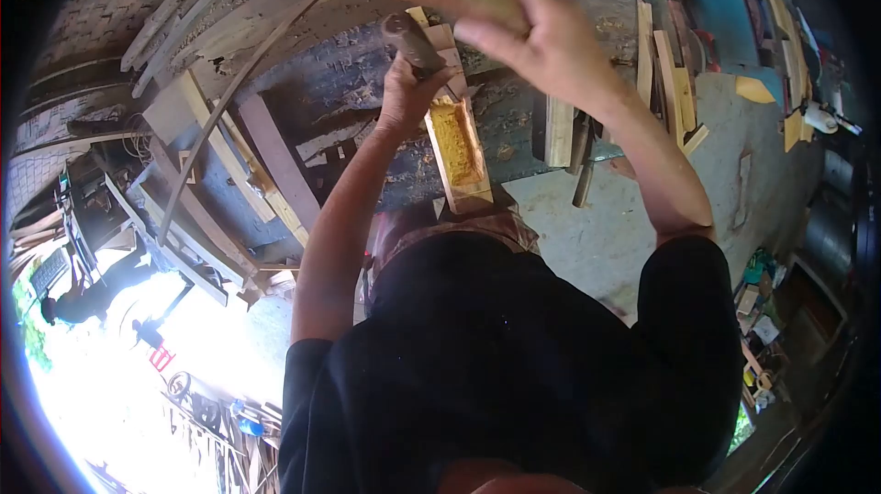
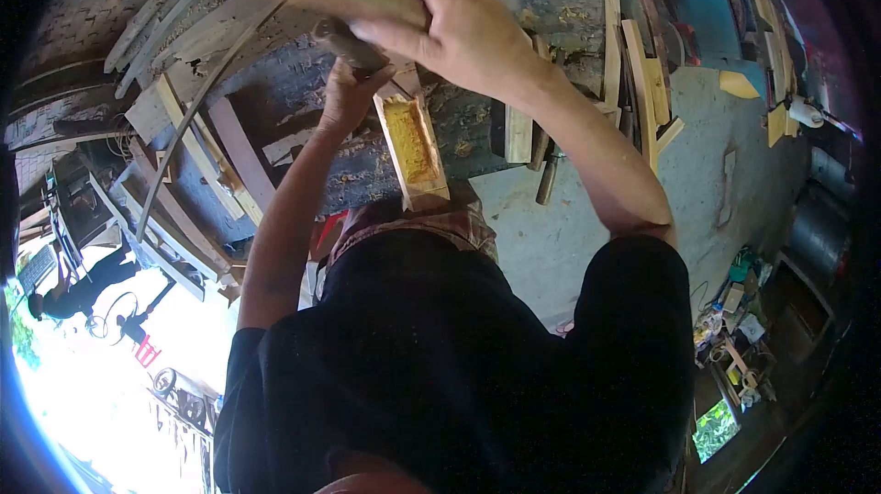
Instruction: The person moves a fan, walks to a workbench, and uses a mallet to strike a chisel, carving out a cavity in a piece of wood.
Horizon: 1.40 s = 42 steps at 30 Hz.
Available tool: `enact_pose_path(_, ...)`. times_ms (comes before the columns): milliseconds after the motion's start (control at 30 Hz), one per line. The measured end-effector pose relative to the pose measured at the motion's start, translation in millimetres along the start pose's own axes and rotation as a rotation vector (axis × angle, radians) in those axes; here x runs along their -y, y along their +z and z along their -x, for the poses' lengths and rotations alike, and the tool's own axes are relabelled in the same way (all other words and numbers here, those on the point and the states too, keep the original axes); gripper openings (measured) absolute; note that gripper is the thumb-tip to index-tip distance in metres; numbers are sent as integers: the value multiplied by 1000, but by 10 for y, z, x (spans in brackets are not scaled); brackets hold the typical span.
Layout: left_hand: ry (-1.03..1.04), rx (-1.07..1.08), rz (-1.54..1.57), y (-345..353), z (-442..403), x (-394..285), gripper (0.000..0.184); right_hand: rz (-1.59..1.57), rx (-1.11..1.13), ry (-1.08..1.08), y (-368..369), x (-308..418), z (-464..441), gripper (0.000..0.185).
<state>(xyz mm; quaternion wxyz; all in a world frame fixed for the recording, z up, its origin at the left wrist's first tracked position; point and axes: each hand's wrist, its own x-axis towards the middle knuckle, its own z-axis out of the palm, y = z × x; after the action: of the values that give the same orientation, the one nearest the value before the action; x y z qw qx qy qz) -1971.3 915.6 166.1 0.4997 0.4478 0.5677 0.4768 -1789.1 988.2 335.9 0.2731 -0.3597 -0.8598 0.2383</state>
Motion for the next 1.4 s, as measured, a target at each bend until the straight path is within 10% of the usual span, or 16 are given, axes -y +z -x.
enact_pose_path(33, 4, -7, -2, -53, -1, 4, 28, 130, 321, 189, 61, -41, 97, 51)
enact_pose_path(233, -183, 20, 228, -320, 75, 196, 30, 45, 318, 257, 49, -196, 266, 51)
enact_pose_path(467, -25, 34, 36, -34, 69, 87, 32, -115, -113, -28, -104, 180, 125, 49)
enact_pose_path(533, 13, 33, -15, -50, 14, 107, 31, 26, 416, 320, 29, -8, 214, 49)
enact_pose_path(833, -51, 98, 80, -151, 159, 76, 25, -11, 112, 292, -344, 165, 254, 53)
enact_pose_path(1000, -27, 206, -25, -27, 122, -62, 29, -144, -239, -105, -332, 407, 145, 58)
enact_pose_path(1100, -28, 317, -86, 7, 19, 68, 30, 117, 414, 328, -154, 186, 227, 49)
enact_pose_path(1400, -62, 311, -155, 11, 37, -5, 31, -33, 112, 179, -212, 182, 242, 55)
